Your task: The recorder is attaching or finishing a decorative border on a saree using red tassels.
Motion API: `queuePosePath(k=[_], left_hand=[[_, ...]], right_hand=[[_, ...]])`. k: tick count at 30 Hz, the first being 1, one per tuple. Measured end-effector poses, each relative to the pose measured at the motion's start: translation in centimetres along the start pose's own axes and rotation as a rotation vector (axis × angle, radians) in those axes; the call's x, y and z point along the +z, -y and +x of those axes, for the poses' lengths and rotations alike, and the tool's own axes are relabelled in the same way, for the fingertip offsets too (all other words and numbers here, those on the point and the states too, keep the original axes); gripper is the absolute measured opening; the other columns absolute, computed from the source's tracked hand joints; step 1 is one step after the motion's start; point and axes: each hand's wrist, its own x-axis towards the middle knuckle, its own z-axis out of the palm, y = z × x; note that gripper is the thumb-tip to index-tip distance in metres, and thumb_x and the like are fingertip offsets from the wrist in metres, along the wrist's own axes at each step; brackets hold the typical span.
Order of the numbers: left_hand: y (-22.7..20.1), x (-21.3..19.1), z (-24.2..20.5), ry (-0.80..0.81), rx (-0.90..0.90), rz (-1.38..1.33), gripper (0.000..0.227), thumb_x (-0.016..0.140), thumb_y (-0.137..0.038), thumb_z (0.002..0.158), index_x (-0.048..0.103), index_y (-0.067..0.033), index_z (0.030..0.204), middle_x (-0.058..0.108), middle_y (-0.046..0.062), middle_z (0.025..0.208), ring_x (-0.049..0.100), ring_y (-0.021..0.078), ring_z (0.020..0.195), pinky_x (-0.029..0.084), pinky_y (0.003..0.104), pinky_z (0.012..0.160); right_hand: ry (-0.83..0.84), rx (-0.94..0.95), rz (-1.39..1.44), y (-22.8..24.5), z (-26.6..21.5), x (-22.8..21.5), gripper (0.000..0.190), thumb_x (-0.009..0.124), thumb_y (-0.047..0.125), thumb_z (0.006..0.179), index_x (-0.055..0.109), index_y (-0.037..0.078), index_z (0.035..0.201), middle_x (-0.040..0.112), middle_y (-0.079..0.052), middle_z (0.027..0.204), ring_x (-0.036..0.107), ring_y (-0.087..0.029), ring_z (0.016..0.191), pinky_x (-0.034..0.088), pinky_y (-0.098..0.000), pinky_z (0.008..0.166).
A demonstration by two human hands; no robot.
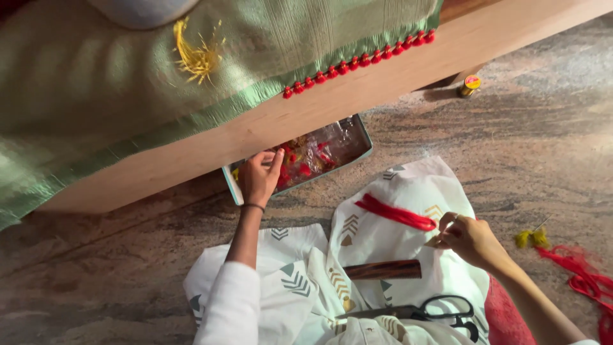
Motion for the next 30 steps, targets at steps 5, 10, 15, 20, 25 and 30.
queuePosePath(k=[5,10,15,20,25,30], left_hand=[[-9.1,-8.8,-1.4,-0.462,0.222,-0.286,0.025,0.073,-0.023,0.095,0.073,0.0007,0.103,0.077,0.014,0.096,0.075,0.0200,0.085,0.057,0.032,0.080],[-9.1,-8.9,0.8,-0.464,0.147,-0.557,0.026,0.074,-0.027,0.099,0.073,-0.0004,0.098,0.078,0.012,0.095,0.075,0.0192,0.086,0.059,0.032,0.083],[-10.0,-5.6,3.3,-0.198,-0.088,-0.269,0.063,0.069,-0.027,0.114,0.046,0.0261,0.089,0.049,0.040,0.092,0.045,0.0467,0.087,0.037,0.054,0.081],[-16.2,-8.1,3.1,0.279,-0.091,-1.823,0.035,0.069,-0.036,0.093,0.060,-0.0113,0.116,0.073,0.021,0.104,0.073,0.0285,0.100,0.054,0.043,0.104],[-15.7,-7.7,2.6,0.318,-0.197,-1.796,0.033,0.070,-0.031,0.093,0.066,-0.0033,0.111,0.075,0.018,0.106,0.074,0.0258,0.099,0.055,0.041,0.100],[-14.5,-6.0,2.2,0.167,-0.040,-1.334,0.022,0.076,-0.016,0.092,0.073,0.0013,0.106,0.078,0.011,0.107,0.074,0.0162,0.098,0.058,0.034,0.099]], right_hand=[[0.041,-0.073,0.570,-0.8,1.5,1.6,0.024,0.064,0.009,0.094,0.078,-0.005,0.108,0.078,-0.019,0.099,0.079,-0.028,0.088,0.066,-0.0377,0.082],[0.194,-0.172,0.879,3.3,1.8,1.7,0.028,0.060,0.006,0.094,0.072,-0.009,0.114,0.078,-0.018,0.103,0.074,-0.029,0.101,0.059,-0.0425,0.095],[0.289,-0.164,0.925,9.1,-0.1,1.1,0.030,0.058,0.007,0.092,0.070,-0.007,0.116,0.080,-0.018,0.107,0.076,-0.027,0.105,0.059,-0.0400,0.098],[0.187,-0.401,0.681,10.8,1.4,2.5,0.022,0.068,0.005,0.095,0.078,-0.007,0.111,0.076,-0.024,0.099,0.077,-0.029,0.090,0.064,-0.0374,0.081],[-0.161,-0.742,0.224,17.9,-0.9,0.3,0.018,0.071,0.007,0.087,0.080,-0.002,0.100,0.078,-0.010,0.101,0.075,-0.016,0.086,0.060,-0.0294,0.073],[0.062,-0.571,0.510,20.9,0.8,1.9,0.020,0.066,0.009,0.095,0.076,-0.002,0.108,0.081,-0.012,0.093,0.078,-0.015,0.081,0.064,-0.0278,0.077]])
